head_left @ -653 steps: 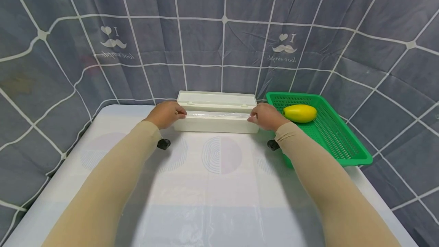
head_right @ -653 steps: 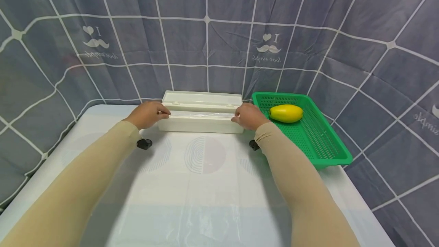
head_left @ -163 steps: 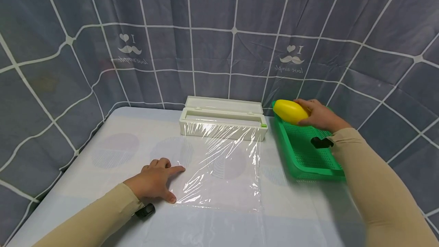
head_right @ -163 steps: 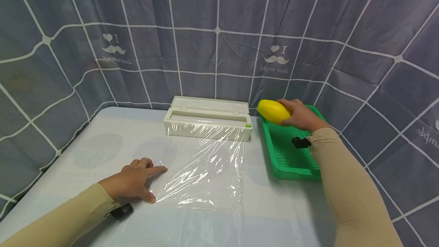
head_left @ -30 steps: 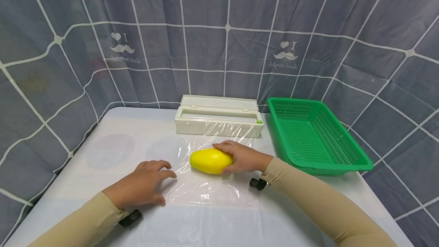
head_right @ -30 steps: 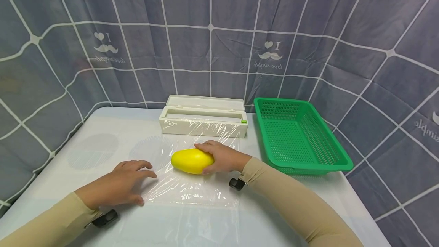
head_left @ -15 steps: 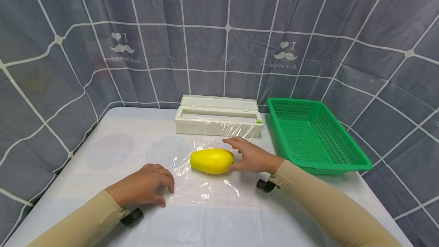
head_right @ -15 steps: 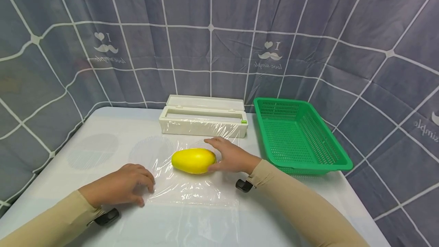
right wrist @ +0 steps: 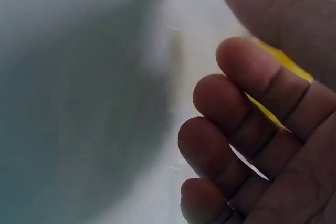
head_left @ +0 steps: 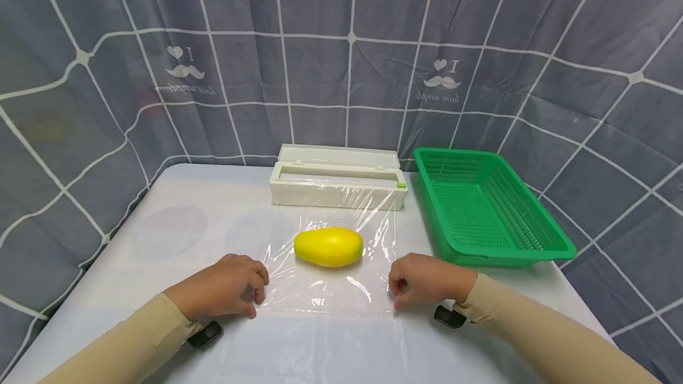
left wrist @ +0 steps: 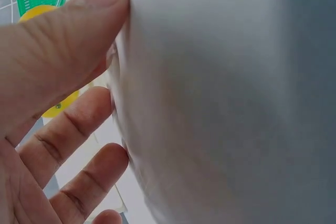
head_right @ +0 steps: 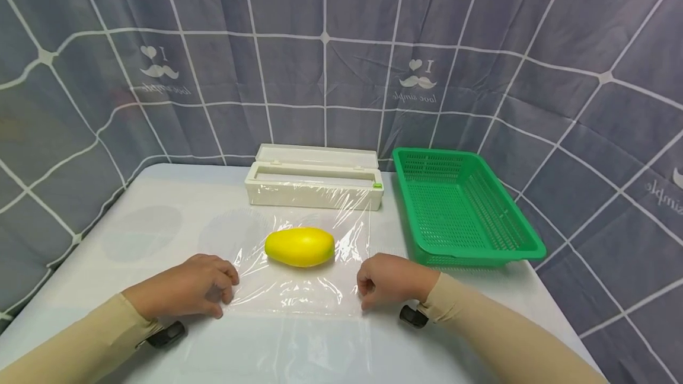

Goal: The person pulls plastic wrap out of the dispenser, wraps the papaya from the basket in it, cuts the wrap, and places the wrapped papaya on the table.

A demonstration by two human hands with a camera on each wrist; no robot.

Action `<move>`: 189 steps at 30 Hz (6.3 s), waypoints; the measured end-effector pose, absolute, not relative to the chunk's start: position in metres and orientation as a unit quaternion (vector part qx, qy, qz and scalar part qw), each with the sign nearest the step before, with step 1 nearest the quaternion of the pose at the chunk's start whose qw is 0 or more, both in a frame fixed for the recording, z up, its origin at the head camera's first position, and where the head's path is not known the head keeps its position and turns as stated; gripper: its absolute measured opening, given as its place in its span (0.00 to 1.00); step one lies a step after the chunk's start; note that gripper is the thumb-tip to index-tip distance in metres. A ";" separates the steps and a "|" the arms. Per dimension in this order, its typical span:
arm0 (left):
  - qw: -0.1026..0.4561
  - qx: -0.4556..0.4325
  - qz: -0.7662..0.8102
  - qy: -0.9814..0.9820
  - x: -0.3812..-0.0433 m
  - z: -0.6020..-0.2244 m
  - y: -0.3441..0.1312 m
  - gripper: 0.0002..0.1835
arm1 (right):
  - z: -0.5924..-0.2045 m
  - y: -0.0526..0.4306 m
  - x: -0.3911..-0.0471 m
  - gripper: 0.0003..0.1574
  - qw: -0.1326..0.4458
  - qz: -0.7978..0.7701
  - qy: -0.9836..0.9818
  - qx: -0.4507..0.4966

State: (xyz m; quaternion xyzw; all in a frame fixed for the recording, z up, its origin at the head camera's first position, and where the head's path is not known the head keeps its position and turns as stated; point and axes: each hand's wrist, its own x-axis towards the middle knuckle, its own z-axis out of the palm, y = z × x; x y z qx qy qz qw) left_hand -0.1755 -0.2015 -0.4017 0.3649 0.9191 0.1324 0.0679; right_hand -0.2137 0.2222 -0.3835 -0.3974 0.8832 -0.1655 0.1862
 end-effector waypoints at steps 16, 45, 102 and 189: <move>0.063 0.363 0.131 0.921 -0.178 -0.405 -0.202 0.17 | -0.405 0.230 -0.206 0.11 0.151 -0.102 0.874 -0.451; 0.061 0.345 0.096 0.932 -0.176 -0.404 -0.192 0.17 | -0.390 0.243 -0.208 0.12 0.148 -0.216 0.866 -0.427; -0.023 0.338 0.160 0.927 -0.188 -0.373 -0.203 0.11 | -0.384 0.254 -0.219 0.14 0.044 -0.318 0.846 -0.425; 0.045 0.130 0.294 0.946 -0.302 -0.410 -0.185 0.15 | -0.395 0.183 -0.298 0.15 -0.020 -0.135 0.991 0.004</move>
